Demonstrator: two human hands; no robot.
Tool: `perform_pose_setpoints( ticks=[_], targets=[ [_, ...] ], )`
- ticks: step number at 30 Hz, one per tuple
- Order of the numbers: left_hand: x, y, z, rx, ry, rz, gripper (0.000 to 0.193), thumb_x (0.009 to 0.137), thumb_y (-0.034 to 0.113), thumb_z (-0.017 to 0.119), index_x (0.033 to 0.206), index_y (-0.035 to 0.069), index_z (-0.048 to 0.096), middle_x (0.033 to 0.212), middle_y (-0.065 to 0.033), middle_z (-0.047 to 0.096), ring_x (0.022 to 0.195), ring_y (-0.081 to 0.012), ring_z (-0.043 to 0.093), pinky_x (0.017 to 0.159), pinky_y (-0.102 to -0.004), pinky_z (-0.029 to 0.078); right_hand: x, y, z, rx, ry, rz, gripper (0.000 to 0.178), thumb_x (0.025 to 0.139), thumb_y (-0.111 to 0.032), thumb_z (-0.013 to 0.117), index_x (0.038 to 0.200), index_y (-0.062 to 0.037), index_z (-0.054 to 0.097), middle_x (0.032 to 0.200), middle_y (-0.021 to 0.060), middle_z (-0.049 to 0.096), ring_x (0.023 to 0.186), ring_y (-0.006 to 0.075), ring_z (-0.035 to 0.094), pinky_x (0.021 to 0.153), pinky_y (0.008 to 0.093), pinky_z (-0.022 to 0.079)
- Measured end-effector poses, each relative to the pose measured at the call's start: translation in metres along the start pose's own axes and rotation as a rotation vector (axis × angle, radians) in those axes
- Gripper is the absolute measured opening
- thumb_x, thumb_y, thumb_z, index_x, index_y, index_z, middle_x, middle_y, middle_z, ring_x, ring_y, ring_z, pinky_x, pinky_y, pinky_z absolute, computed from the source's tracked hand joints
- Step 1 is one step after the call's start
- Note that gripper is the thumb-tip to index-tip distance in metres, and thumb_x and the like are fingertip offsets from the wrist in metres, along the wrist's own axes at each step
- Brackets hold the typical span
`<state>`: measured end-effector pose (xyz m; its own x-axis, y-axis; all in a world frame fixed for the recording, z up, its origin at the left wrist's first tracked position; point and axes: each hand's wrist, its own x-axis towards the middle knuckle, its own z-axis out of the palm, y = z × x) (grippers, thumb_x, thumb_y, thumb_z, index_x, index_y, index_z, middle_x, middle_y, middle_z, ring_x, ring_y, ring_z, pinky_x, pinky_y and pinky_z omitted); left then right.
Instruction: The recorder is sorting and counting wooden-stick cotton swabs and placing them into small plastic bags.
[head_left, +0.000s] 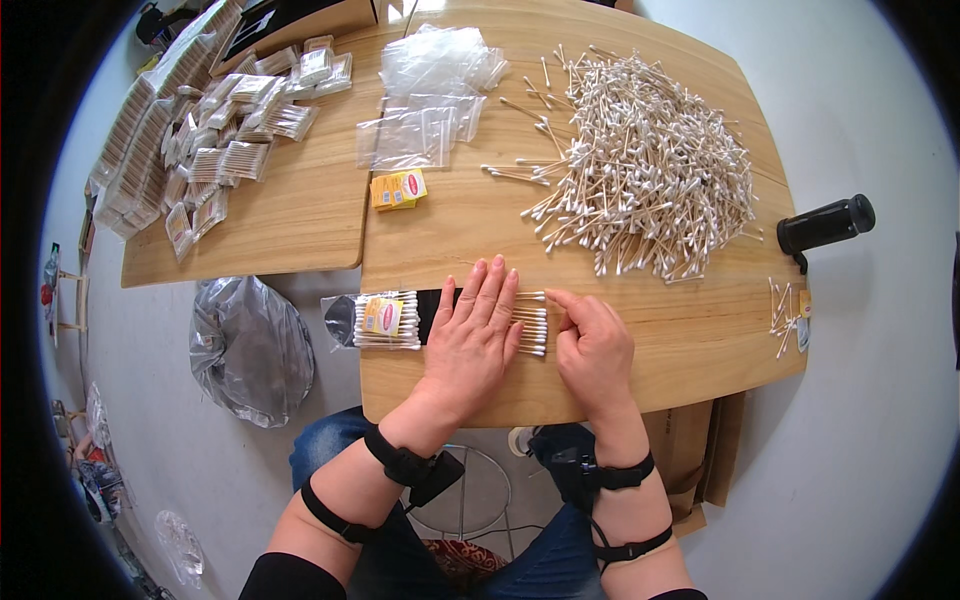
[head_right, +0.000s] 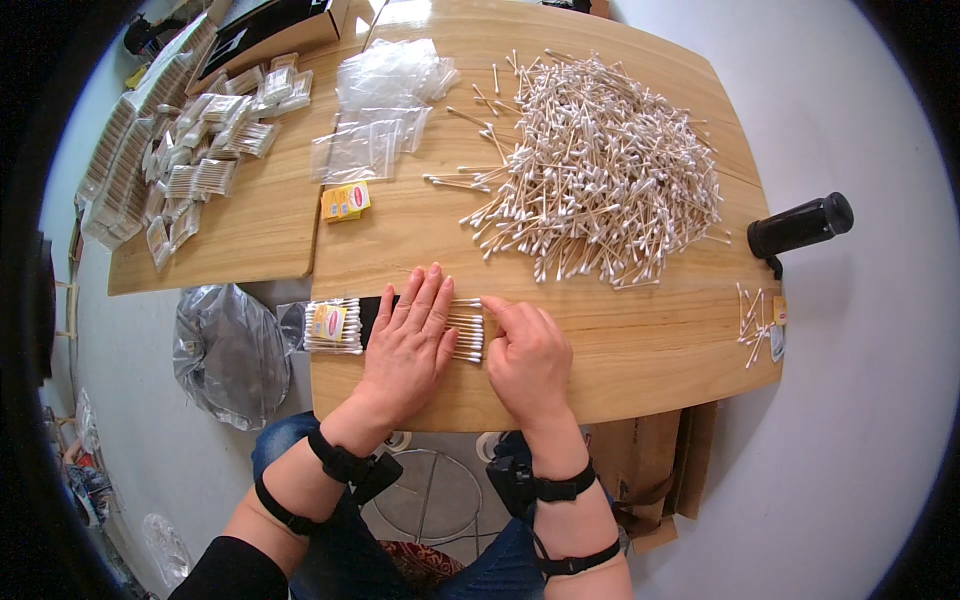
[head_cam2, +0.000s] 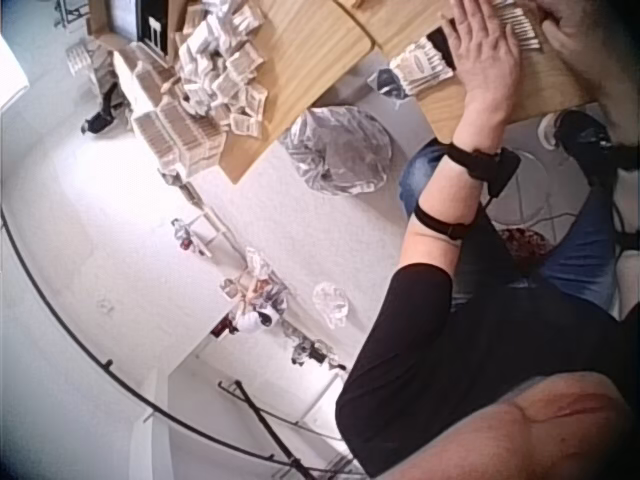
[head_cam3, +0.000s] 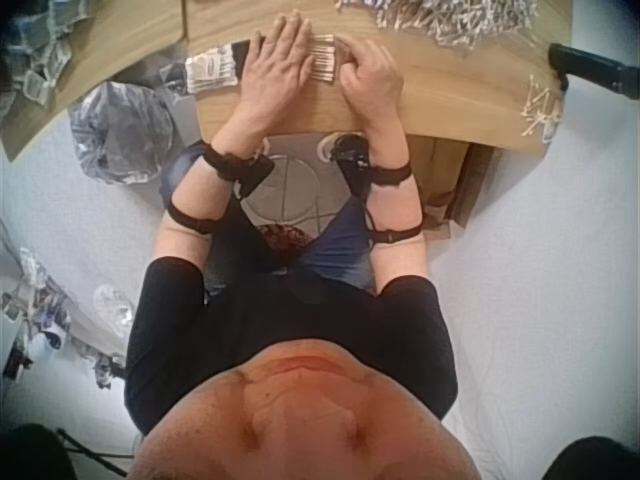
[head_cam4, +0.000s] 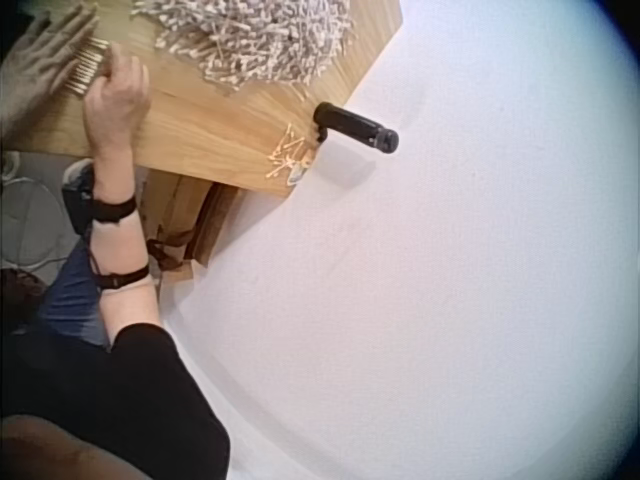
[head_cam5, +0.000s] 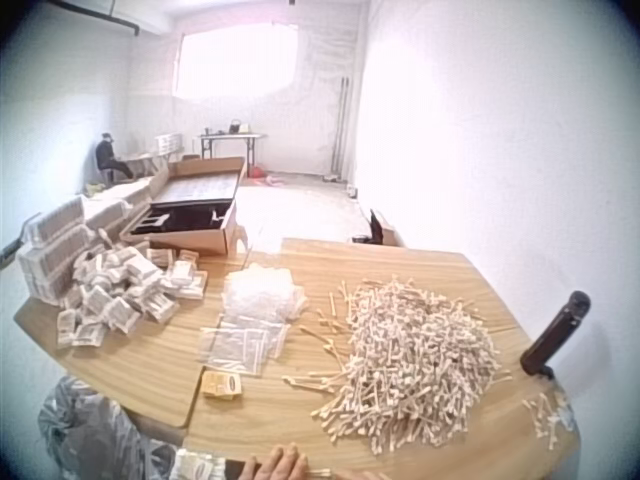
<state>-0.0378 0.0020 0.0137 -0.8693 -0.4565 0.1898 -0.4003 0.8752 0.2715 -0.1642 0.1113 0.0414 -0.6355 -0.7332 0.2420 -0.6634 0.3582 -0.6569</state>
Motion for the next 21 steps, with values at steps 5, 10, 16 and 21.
perform_pose_setpoints(
  ticks=[5, 10, 16, 21],
  targets=[
    [-0.001, -0.001, 0.003, -0.014, 0.003, -0.009, 0.059, 0.098, 0.031, 0.051, 0.148, 0.003, 0.039, 0.158, -0.0131, 0.033, 0.148, -0.0259, 0.027, 0.121, -0.047, 0.016, 0.002, 0.0, -0.001, -0.071, -0.086, -0.007, 0.031, 0.075, 0.002, 0.054, 0.098, -0.0111, 0.071, 0.082, 0.0086, 0.063, 0.078, 0.0284, 0.062, 0.069, 0.0409, 0.05],
    [-0.002, -0.002, 0.003, -0.02, -0.014, -0.031, 0.058, 0.099, 0.03, 0.05, 0.149, 0.004, 0.038, 0.158, -0.0116, 0.033, 0.148, -0.025, 0.027, 0.121, -0.0464, 0.015, 0.005, 0.01, 0.0, -0.059, 0.077, 0.089, 0.034, 0.077, 0.002, 0.057, 0.106, -0.0091, 0.069, 0.096, 0.009, 0.063, 0.089, 0.0301, 0.061, 0.076, 0.0412, 0.05],
    [-0.001, 0.0, 0.002, -0.019, -0.011, -0.006, 0.058, 0.099, 0.029, 0.049, 0.15, 0.003, 0.037, 0.158, -0.0118, 0.033, 0.148, -0.0251, 0.027, 0.121, -0.0468, 0.016, 0.017, 0.03, -0.009, -0.246, 0.191, -0.011, 0.027, 0.083, -0.004, 0.064, 0.11, -0.0064, 0.067, 0.109, 0.0077, 0.061, 0.099, 0.0309, 0.058, 0.085, 0.0404, 0.049],
    [-0.001, -0.001, 0.003, -0.02, -0.01, -0.001, 0.058, 0.1, 0.029, 0.049, 0.149, 0.002, 0.037, 0.158, -0.0121, 0.033, 0.148, -0.0254, 0.028, 0.121, -0.047, 0.017, 0.023, 0.03, -0.008, -0.299, 0.175, -0.059, 0.023, 0.085, -0.006, 0.066, 0.108, -0.0057, 0.068, 0.109, 0.0075, 0.063, 0.098, 0.0297, 0.058, 0.084, 0.0394, 0.05]
  ],
)
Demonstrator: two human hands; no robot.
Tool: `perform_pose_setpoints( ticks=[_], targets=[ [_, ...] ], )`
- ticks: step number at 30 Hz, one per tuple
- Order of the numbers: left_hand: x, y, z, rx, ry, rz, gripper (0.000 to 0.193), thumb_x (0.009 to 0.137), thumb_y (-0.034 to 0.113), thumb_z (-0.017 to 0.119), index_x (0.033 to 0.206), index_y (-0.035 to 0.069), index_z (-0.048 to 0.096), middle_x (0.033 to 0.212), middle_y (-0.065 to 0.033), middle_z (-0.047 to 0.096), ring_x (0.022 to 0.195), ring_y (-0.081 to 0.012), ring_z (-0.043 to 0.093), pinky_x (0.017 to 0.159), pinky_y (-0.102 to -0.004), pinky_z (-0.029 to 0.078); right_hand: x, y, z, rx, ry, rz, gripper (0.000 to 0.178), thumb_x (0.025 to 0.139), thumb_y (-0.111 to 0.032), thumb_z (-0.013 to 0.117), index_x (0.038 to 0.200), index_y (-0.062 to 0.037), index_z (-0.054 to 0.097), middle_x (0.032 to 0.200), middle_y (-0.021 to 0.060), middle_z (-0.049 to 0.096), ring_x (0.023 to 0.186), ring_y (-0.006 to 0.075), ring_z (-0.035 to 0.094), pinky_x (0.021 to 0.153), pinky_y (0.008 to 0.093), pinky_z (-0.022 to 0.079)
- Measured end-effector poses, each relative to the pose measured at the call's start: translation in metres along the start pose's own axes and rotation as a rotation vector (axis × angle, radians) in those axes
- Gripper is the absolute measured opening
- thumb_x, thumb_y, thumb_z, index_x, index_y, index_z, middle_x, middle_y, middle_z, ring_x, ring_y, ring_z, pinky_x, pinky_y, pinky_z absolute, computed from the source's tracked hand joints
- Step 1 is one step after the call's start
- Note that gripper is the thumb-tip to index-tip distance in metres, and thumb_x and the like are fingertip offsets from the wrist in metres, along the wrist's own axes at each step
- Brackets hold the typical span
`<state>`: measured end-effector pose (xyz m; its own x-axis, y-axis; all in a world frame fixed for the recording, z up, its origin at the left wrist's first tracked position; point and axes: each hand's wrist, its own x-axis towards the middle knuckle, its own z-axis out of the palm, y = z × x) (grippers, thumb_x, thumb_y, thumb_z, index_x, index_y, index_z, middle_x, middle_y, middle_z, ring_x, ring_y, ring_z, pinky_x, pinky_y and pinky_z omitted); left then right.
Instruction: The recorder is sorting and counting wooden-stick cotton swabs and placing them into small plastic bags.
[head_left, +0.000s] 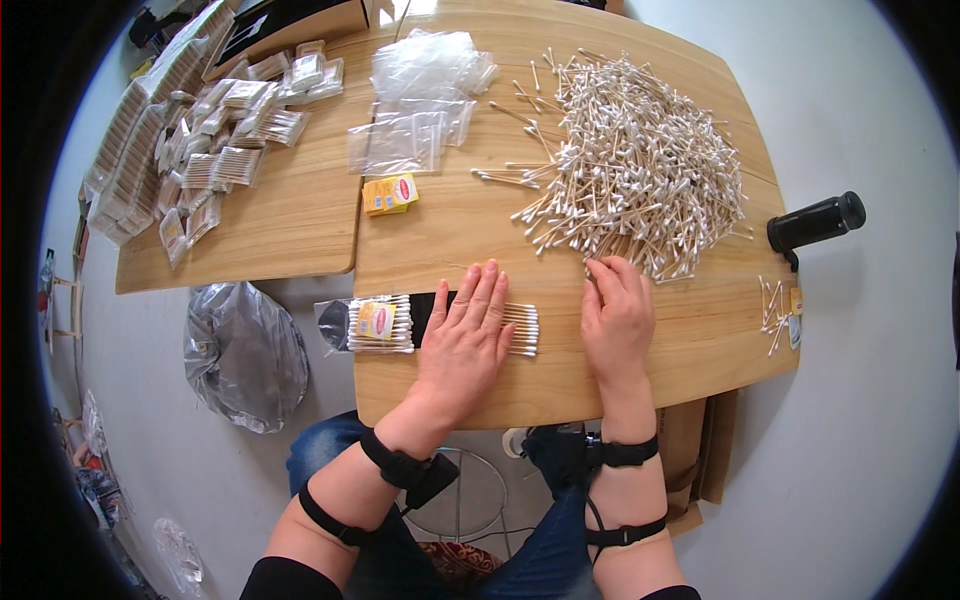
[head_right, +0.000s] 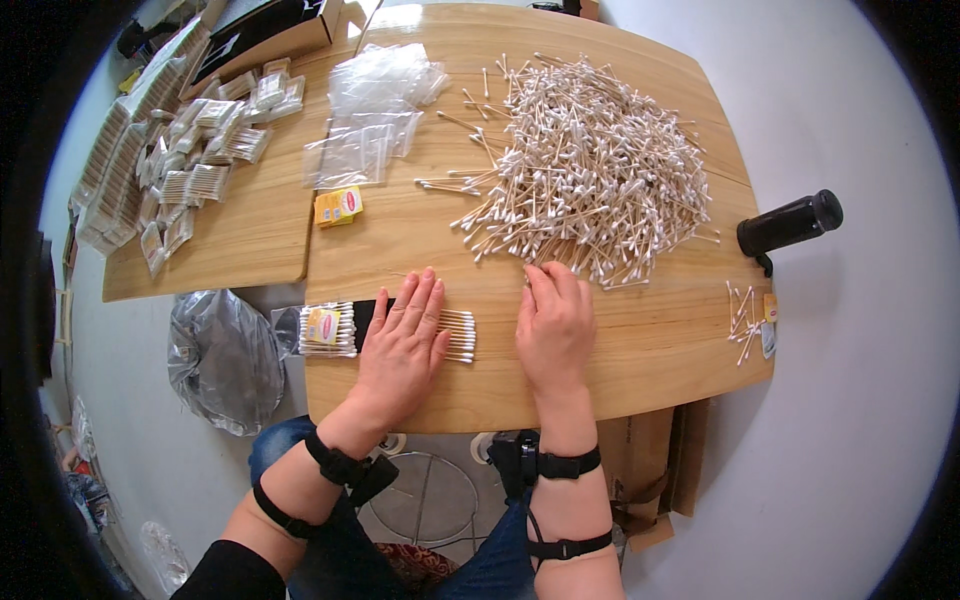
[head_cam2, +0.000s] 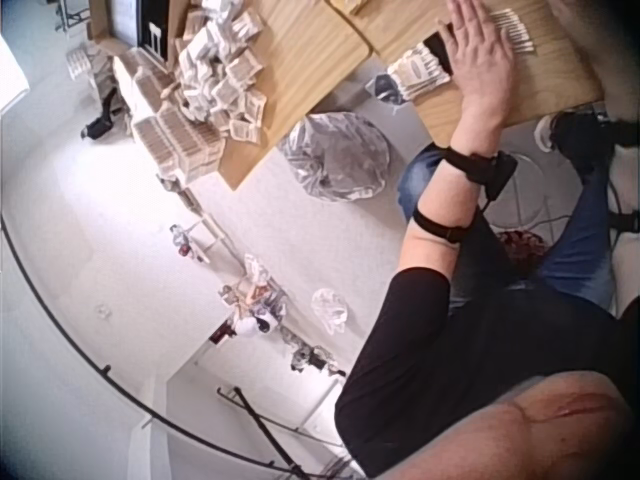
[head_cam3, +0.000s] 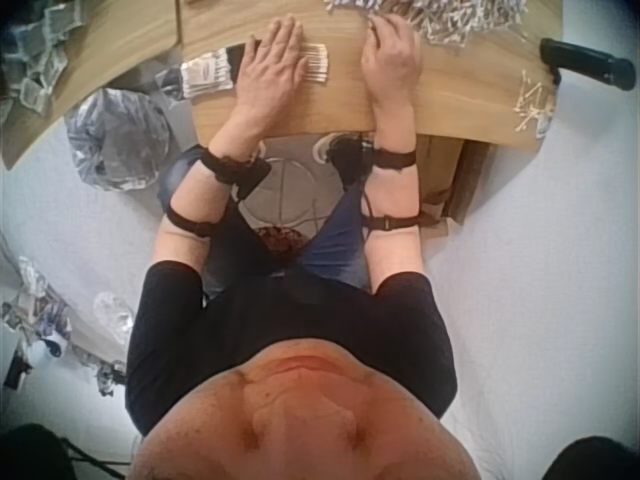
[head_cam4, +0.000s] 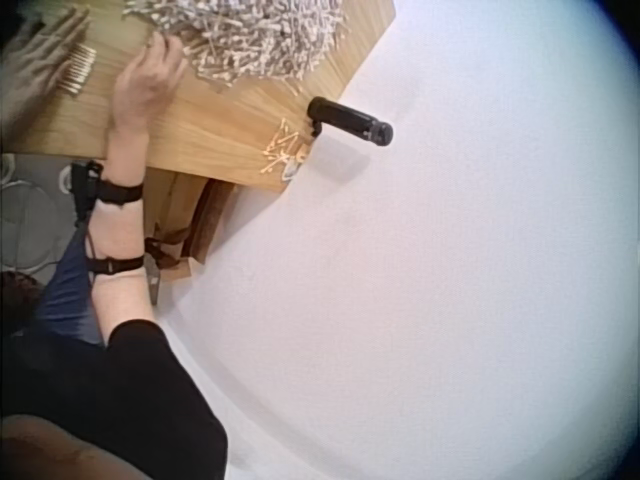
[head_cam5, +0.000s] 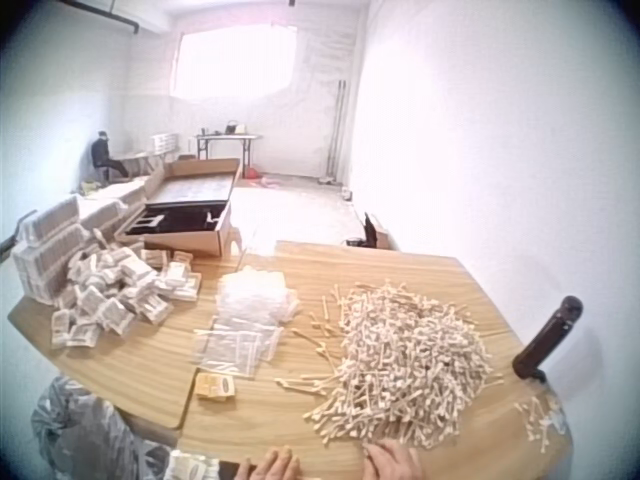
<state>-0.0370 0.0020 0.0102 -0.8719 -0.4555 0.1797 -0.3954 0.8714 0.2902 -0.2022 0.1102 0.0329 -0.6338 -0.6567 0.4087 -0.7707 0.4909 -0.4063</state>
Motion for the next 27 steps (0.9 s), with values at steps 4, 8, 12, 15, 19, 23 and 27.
perform_pose_setpoints(
  ticks=[4, 8, 12, 15, 19, 23, 27],
  targets=[
    [0.0, 0.001, 0.0, -0.007, 0.005, -0.001, 0.058, 0.1, 0.029, 0.049, 0.149, 0.001, 0.037, 0.158, -0.0127, 0.033, 0.147, -0.0256, 0.029, 0.121, -0.0471, 0.017, -0.001, 0.009, 0.004, 0.043, 0.031, 0.006, 0.018, 0.084, -0.004, 0.066, 0.102, -0.0039, 0.069, 0.1, 0.0092, 0.064, 0.094, 0.0297, 0.06, 0.081, 0.0396, 0.05],
    [0.0, 0.002, -0.001, -0.021, 0.009, -0.015, 0.058, 0.099, 0.029, 0.05, 0.149, 0.001, 0.037, 0.157, -0.0131, 0.034, 0.147, -0.0256, 0.03, 0.12, -0.0472, 0.018, -0.002, 0.018, 0.003, 0.091, 0.033, 0.063, 0.015, 0.082, 0.001, 0.065, 0.097, -0.0021, 0.067, 0.091, 0.0124, 0.064, 0.086, 0.0308, 0.062, 0.077, 0.04, 0.05],
    [0.0, 0.0, -0.003, -0.044, 0.004, -0.017, 0.058, 0.099, 0.029, 0.05, 0.148, 0.001, 0.038, 0.157, -0.0132, 0.034, 0.146, -0.0251, 0.031, 0.12, -0.0467, 0.02, -0.003, 0.014, 0.0, 0.208, 0.079, 0.195, 0.014, 0.082, 0.004, 0.064, 0.094, -0.0016, 0.066, 0.089, 0.0136, 0.064, 0.083, 0.0315, 0.062, 0.073, 0.0402, 0.05],
    [-0.001, -0.001, -0.003, -0.072, 0.009, -0.018, 0.058, 0.099, 0.029, 0.05, 0.148, 0.001, 0.038, 0.157, -0.0133, 0.034, 0.146, -0.0249, 0.032, 0.12, -0.0463, 0.021, -0.005, 0.007, -0.008, 0.251, 0.065, 0.225, 0.015, 0.082, 0.005, 0.062, 0.095, -0.0017, 0.066, 0.088, 0.0146, 0.064, 0.082, 0.032, 0.062, 0.072, 0.0401, 0.05],
    [0.001, 0.001, -0.005, -0.12, -0.009, -0.015, 0.057, 0.099, 0.029, 0.051, 0.148, 0.002, 0.038, 0.157, -0.0137, 0.035, 0.146, -0.0255, 0.032, 0.119, -0.0463, 0.021, -0.008, -0.002, -0.006, 0.271, -0.037, 0.031, 0.016, 0.081, 0.006, 0.061, 0.094, -0.0019, 0.067, 0.088, 0.0138, 0.064, 0.084, 0.0325, 0.061, 0.073, 0.0404, 0.05],
    [0.002, 0.0, -0.009, -0.211, 0.006, -0.034, 0.057, 0.099, 0.028, 0.052, 0.148, 0.003, 0.038, 0.157, -0.014, 0.035, 0.145, -0.0261, 0.032, 0.119, -0.0468, 0.021, -0.008, -0.024, 0.005, 0.248, -0.137, -0.07, 0.02, 0.077, 0.006, 0.06, 0.093, -0.0028, 0.068, 0.09, 0.0126, 0.064, 0.089, 0.0325, 0.06, 0.076, 0.0407, 0.05],
    [0.003, 0.0, -0.009, -0.207, 0.033, -0.027, 0.056, 0.099, 0.029, 0.053, 0.147, 0.004, 0.04, 0.156, -0.0152, 0.034, 0.145, -0.028, 0.033, 0.119, -0.0487, 0.021, -0.004, -0.028, 0.011, 0.273, -0.157, -0.114, 0.022, 0.075, 0.006, 0.06, 0.093, -0.0032, 0.069, 0.091, 0.0121, 0.065, 0.091, 0.0321, 0.06, 0.078, 0.0405, 0.05]
  ],
)
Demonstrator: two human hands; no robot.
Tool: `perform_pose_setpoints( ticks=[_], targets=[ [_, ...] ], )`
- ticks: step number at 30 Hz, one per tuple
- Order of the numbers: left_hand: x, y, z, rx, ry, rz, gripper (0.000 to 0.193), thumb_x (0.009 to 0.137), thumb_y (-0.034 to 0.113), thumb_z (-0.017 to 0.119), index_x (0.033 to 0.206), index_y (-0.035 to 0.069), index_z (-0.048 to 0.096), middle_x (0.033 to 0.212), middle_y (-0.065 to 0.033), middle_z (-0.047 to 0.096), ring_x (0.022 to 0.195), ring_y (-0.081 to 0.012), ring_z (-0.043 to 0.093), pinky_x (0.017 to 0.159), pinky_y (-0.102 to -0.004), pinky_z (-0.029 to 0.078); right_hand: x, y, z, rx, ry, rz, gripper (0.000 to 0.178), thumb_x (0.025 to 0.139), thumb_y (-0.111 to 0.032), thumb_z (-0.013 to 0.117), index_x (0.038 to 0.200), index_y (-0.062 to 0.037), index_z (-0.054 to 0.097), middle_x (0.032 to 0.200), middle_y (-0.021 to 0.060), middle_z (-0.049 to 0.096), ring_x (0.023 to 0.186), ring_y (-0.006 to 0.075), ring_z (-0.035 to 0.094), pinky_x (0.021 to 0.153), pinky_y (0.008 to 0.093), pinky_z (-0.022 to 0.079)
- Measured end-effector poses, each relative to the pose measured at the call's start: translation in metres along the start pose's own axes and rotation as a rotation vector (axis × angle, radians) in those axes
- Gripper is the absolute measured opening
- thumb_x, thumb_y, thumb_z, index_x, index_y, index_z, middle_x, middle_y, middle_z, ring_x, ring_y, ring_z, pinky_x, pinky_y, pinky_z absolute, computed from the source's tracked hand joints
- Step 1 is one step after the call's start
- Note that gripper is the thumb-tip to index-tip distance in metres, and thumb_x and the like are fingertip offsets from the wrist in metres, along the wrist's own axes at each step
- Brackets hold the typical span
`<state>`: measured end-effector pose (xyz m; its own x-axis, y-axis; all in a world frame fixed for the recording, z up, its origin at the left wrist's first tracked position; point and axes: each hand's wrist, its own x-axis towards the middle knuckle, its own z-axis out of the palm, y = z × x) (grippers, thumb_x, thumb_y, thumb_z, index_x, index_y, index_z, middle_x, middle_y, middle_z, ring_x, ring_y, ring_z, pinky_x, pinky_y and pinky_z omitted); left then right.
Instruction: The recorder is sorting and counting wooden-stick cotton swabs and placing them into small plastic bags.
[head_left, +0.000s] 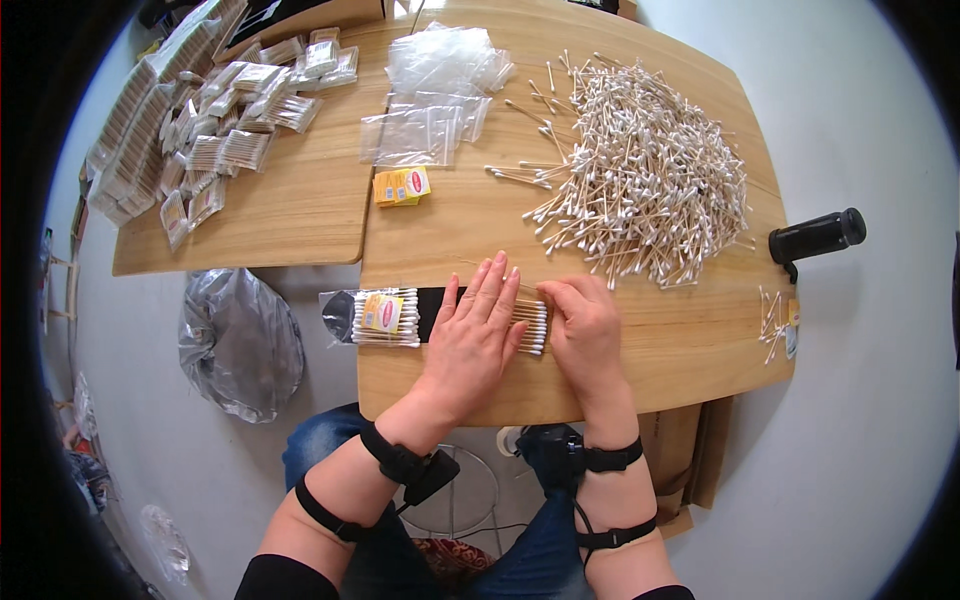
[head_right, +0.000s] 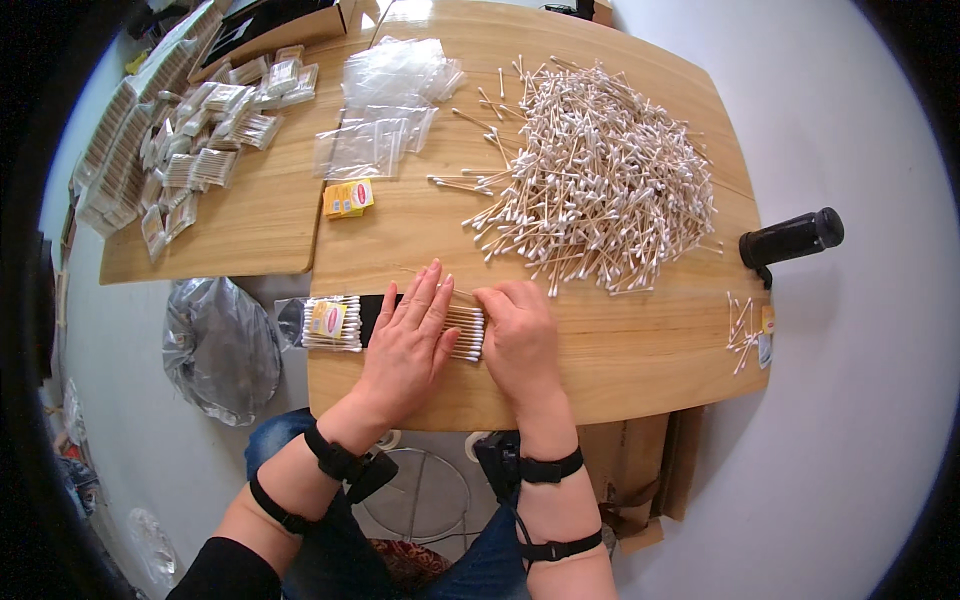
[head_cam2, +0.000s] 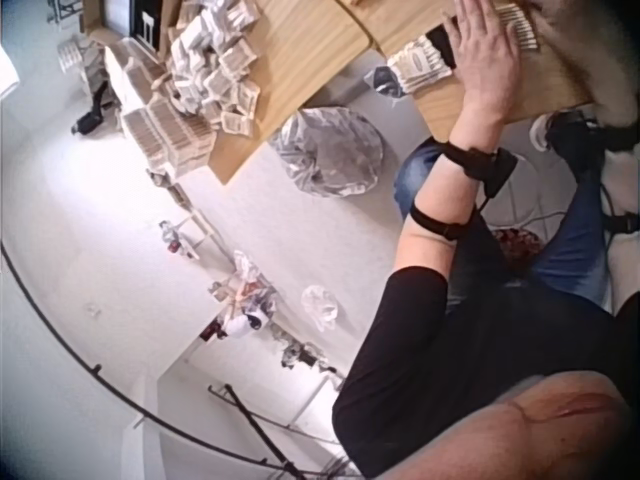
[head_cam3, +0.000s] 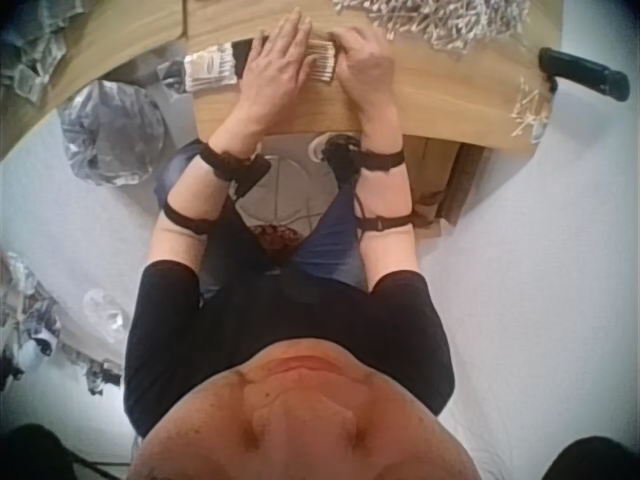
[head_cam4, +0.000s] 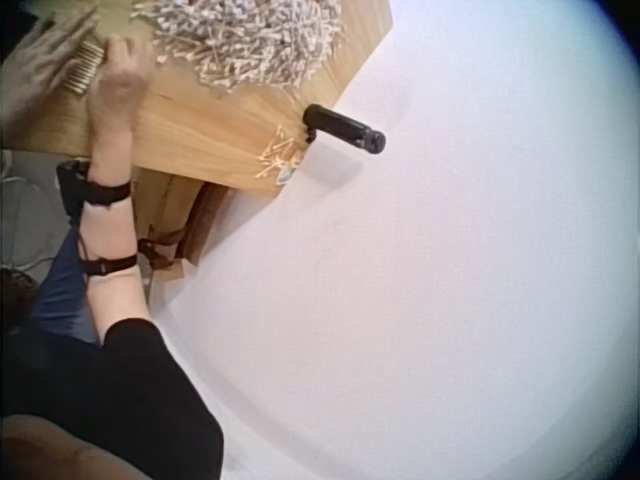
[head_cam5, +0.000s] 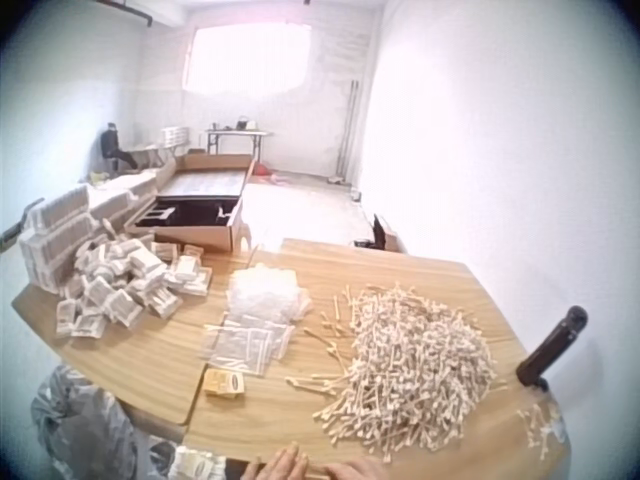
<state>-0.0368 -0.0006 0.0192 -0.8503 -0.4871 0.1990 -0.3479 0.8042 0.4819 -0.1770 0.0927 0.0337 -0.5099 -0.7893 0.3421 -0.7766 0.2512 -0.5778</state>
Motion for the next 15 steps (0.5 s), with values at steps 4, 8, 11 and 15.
perform_pose_setpoints(
  ticks=[4, 8, 11, 15],
  targets=[
    [0.0, -0.002, 0.0, 0.098, -0.027, 0.022, 0.054, 0.099, 0.032, 0.052, 0.144, 0.003, 0.045, 0.156, -0.0163, 0.035, 0.145, -0.0301, 0.032, 0.118, -0.05, 0.021, 0.001, -0.002, 0.0, 0.073, -0.008, -0.065, 0.024, 0.075, 0.006, 0.061, 0.095, -0.0029, 0.07, 0.091, 0.0117, 0.065, 0.09, 0.0316, 0.06, 0.08, 0.0402, 0.05],
    [-0.002, 0.0, -0.002, 0.103, -0.059, 0.011, 0.053, 0.099, 0.035, 0.051, 0.142, 0.003, 0.047, 0.155, -0.0168, 0.035, 0.145, -0.0302, 0.031, 0.118, -0.0502, 0.02, -0.006, 0.002, -0.002, 0.055, 0.041, -0.037, 0.024, 0.079, 0.004, 0.061, 0.101, -0.0015, 0.07, 0.098, 0.0128, 0.066, 0.095, 0.0331, 0.06, 0.084, 0.0411, 0.05],
    [-0.006, -0.001, -0.002, 0.092, -0.071, -0.005, 0.055, 0.099, 0.036, 0.051, 0.142, 0.003, 0.047, 0.155, -0.0178, 0.035, 0.145, -0.0314, 0.031, 0.118, -0.0505, 0.021, -0.012, -0.005, -0.009, -0.021, 0.007, -0.09, 0.03, 0.082, -0.001, 0.063, 0.113, 0.0016, 0.067, 0.114, 0.0184, 0.063, 0.11, 0.0362, 0.058, 0.093, 0.0426, 0.049],
    [-0.011, 0.001, -0.003, 0.04, -0.041, 0.009, 0.061, 0.098, 0.038, 0.052, 0.147, 0.003, 0.042, 0.156, -0.0199, 0.032, 0.147, -0.0343, 0.028, 0.119, -0.0505, 0.018, -0.029, -0.021, -0.007, -0.114, -0.096, -0.054, 0.051, 0.084, -0.009, 0.064, 0.133, 0.0033, 0.054, 0.137, 0.0238, 0.051, 0.131, 0.0378, 0.046, 0.108, 0.0477, 0.038]
  ],
)
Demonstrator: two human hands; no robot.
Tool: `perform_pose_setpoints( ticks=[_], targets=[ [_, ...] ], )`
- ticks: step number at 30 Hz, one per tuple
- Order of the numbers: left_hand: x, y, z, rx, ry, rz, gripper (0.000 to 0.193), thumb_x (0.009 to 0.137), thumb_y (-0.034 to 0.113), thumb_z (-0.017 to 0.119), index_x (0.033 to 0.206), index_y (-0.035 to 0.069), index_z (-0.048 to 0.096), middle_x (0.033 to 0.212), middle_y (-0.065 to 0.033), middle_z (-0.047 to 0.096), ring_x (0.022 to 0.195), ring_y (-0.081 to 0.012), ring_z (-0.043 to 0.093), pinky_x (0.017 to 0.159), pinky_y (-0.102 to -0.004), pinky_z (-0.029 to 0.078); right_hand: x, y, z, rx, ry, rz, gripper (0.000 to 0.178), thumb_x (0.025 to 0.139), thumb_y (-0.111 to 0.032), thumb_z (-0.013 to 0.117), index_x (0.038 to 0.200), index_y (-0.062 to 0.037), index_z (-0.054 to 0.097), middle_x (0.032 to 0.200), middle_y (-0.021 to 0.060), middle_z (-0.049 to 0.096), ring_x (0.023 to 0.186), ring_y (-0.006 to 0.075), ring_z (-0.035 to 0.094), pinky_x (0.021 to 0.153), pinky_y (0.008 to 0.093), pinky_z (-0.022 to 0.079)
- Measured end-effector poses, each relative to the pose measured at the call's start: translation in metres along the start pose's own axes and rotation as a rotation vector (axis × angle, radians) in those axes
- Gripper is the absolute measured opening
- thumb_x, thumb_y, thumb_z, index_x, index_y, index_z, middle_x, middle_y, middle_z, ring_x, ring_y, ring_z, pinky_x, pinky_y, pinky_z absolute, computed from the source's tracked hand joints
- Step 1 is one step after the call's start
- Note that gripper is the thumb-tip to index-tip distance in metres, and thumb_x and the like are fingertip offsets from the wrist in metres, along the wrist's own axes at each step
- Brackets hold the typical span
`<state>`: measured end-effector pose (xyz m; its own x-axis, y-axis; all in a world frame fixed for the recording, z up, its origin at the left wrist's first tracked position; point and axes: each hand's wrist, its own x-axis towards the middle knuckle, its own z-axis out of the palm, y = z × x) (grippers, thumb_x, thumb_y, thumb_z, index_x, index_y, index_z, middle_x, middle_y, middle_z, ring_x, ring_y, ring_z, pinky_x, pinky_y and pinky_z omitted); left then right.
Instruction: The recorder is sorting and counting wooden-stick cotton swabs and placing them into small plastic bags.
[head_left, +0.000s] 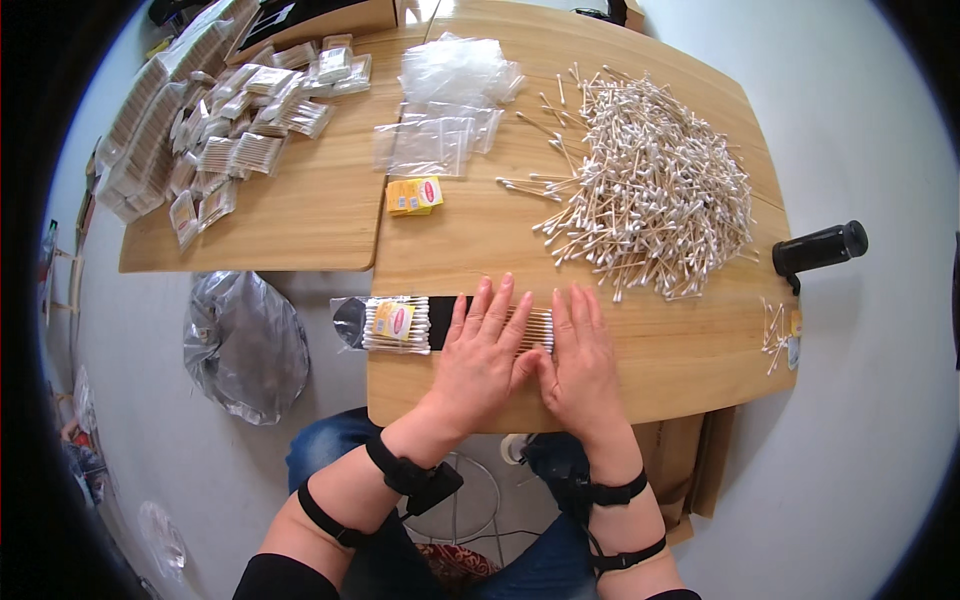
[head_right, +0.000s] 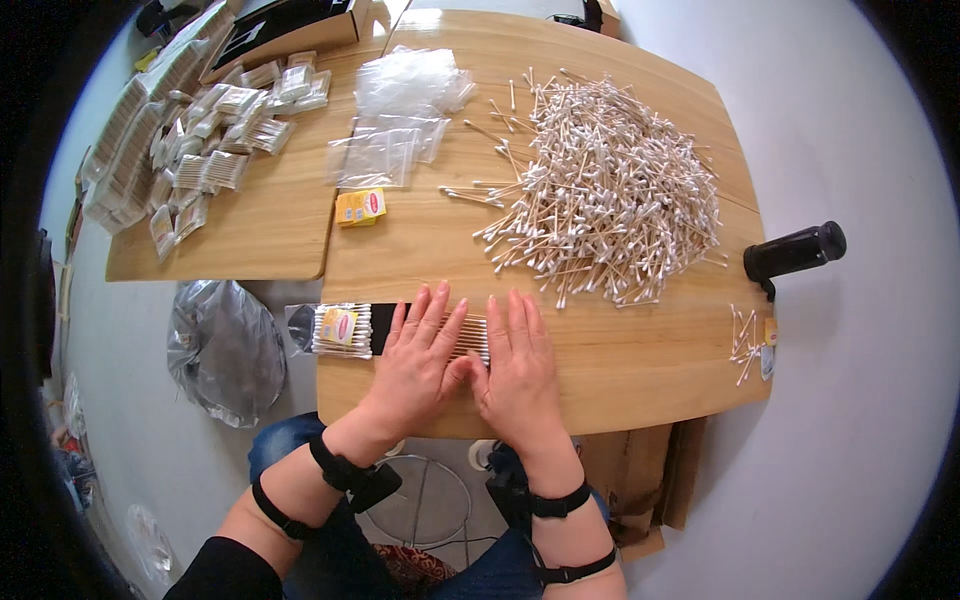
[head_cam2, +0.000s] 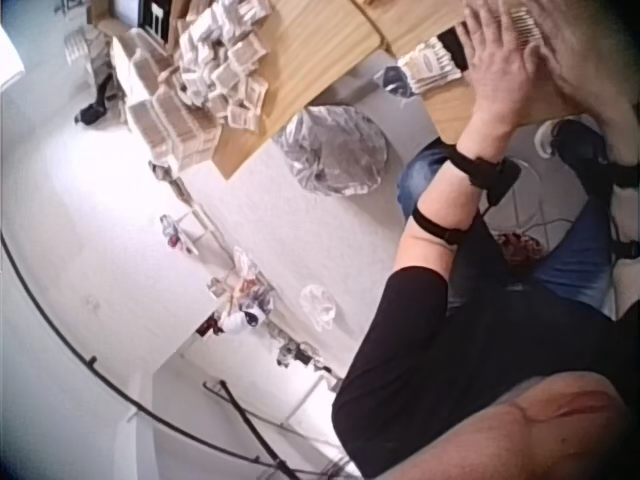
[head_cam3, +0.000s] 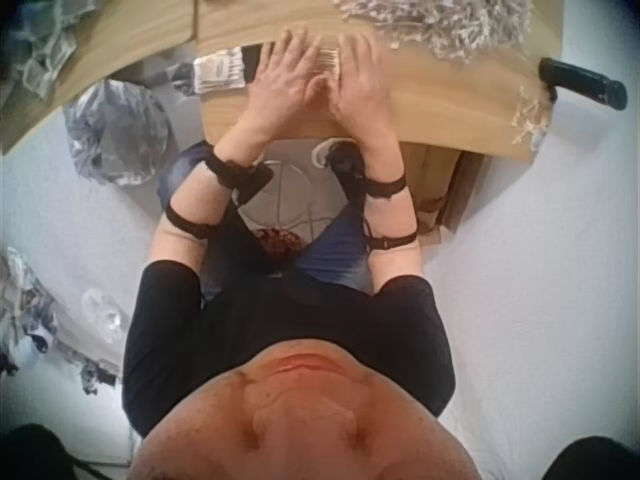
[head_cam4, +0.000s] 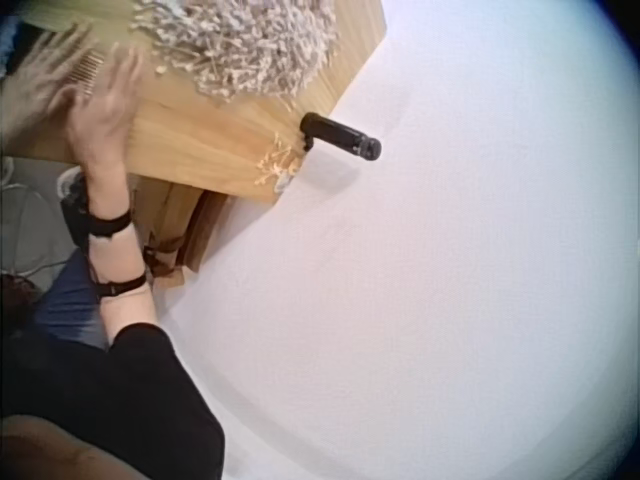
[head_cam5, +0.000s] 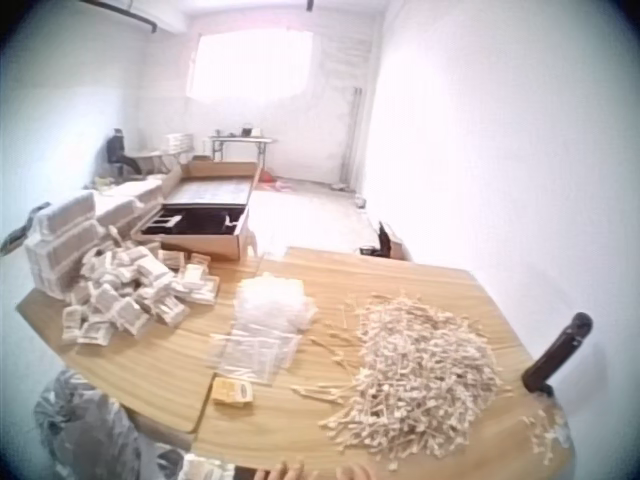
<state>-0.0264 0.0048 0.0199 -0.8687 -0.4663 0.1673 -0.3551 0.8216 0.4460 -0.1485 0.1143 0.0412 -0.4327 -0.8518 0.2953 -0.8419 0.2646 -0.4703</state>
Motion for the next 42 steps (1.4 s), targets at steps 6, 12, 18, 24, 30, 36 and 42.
perform_pose_setpoints(
  ticks=[6, 12, 18, 24, 30, 36, 42],
  targets=[
    [-0.002, 0.003, 0.01, -0.007, -0.024, 0.024, 0.07, 0.096, 0.045, 0.05, 0.15, 0.002, 0.037, 0.158, -0.022, 0.028, 0.148, -0.0354, 0.025, 0.12, -0.0503, 0.016, -0.011, -0.007, 0.009, -0.175, -0.262, 0.039, 0.067, 0.092, -0.023, 0.052, 0.151, 0.0004, 0.032, 0.157, 0.0221, 0.03, 0.148, 0.0337, 0.024, 0.12, 0.0552, 0.01],
    [-0.003, 0.002, 0.005, -0.079, -0.034, 0.016, 0.067, 0.097, 0.041, 0.051, 0.149, 0.002, 0.037, 0.158, -0.0225, 0.027, 0.148, -0.0347, 0.025, 0.119, -0.05, 0.017, -0.012, -0.007, 0.015, -0.261, -0.273, 0.041, 0.067, 0.093, -0.028, 0.051, 0.151, 0.0006, 0.032, 0.158, 0.018, 0.031, 0.149, 0.03, 0.024, 0.12, 0.0552, 0.009],
    [0.002, -0.039, -0.042, -0.177, 0.265, -0.137, 0.031, 0.094, 0.021, 0.059, 0.118, 0.002, 0.058, 0.13, -0.0187, 0.056, 0.122, -0.0358, 0.051, 0.104, -0.0454, 0.038, -0.009, -0.011, 0.016, -0.296, -0.27, 0.059, 0.067, 0.096, -0.031, 0.052, 0.151, 0.0002, 0.031, 0.157, 0.0164, 0.033, 0.148, 0.0293, 0.026, 0.12, 0.055, 0.012],
    [-0.012, -0.085, -0.063, 0.156, 0.265, -0.226, 0.022, 0.093, 0.023, 0.061, 0.096, 0.002, 0.054, 0.1, -0.0154, 0.057, 0.1, -0.0352, 0.054, 0.091, -0.0453, 0.043, -0.003, -0.017, 0.025, -0.288, -0.247, 0.005, 0.066, 0.097, -0.03, 0.052, 0.151, -0.0005, 0.03, 0.157, 0.0151, 0.034, 0.147, 0.028, 0.028, 0.12, 0.0551, 0.013],
    [-0.023, -0.097, -0.059, 0.267, 0.224, -0.248, 0.031, 0.096, 0.032, 0.056, 0.098, 0.001, 0.053, 0.097, -0.0162, 0.056, 0.099, -0.0349, 0.054, 0.092, -0.0482, 0.042, 0.005, -0.029, 0.03, -0.298, -0.302, -0.025, 0.067, 0.096, -0.031, 0.053, 0.152, -0.0022, 0.031, 0.157, 0.0143, 0.034, 0.148, 0.0265, 0.028, 0.12, 0.0548, 0.012],
    [-0.027, -0.11, -0.041, 0.165, 0.158, -0.33, 0.038, 0.103, 0.033, 0.044, 0.112, -0.004, 0.052, 0.108, -0.0229, 0.057, 0.104, -0.0418, 0.053, 0.098, -0.0509, 0.039, 0.011, -0.041, 0.039, -0.264, -0.294, -0.065, 0.067, 0.095, -0.032, 0.054, 0.151, -0.0026, 0.033, 0.157, 0.0139, 0.033, 0.147, 0.0263, 0.029, 0.12, 0.0546, 0.012],
    [-0.032, -0.114, -0.033, 0.046, 0.162, -0.361, 0.044, 0.104, 0.033, 0.04, 0.123, -0.005, 0.05, 0.117, -0.0248, 0.056, 0.114, -0.0424, 0.051, 0.109, -0.0538, 0.033, 0.013, -0.045, 0.041, -0.254, -0.296, -0.059, 0.066, 0.095, -0.032, 0.055, 0.151, -0.0032, 0.034, 0.157, 0.0136, 0.035, 0.147, 0.0263, 0.029, 0.12, 0.0543, 0.012]
  ],
)
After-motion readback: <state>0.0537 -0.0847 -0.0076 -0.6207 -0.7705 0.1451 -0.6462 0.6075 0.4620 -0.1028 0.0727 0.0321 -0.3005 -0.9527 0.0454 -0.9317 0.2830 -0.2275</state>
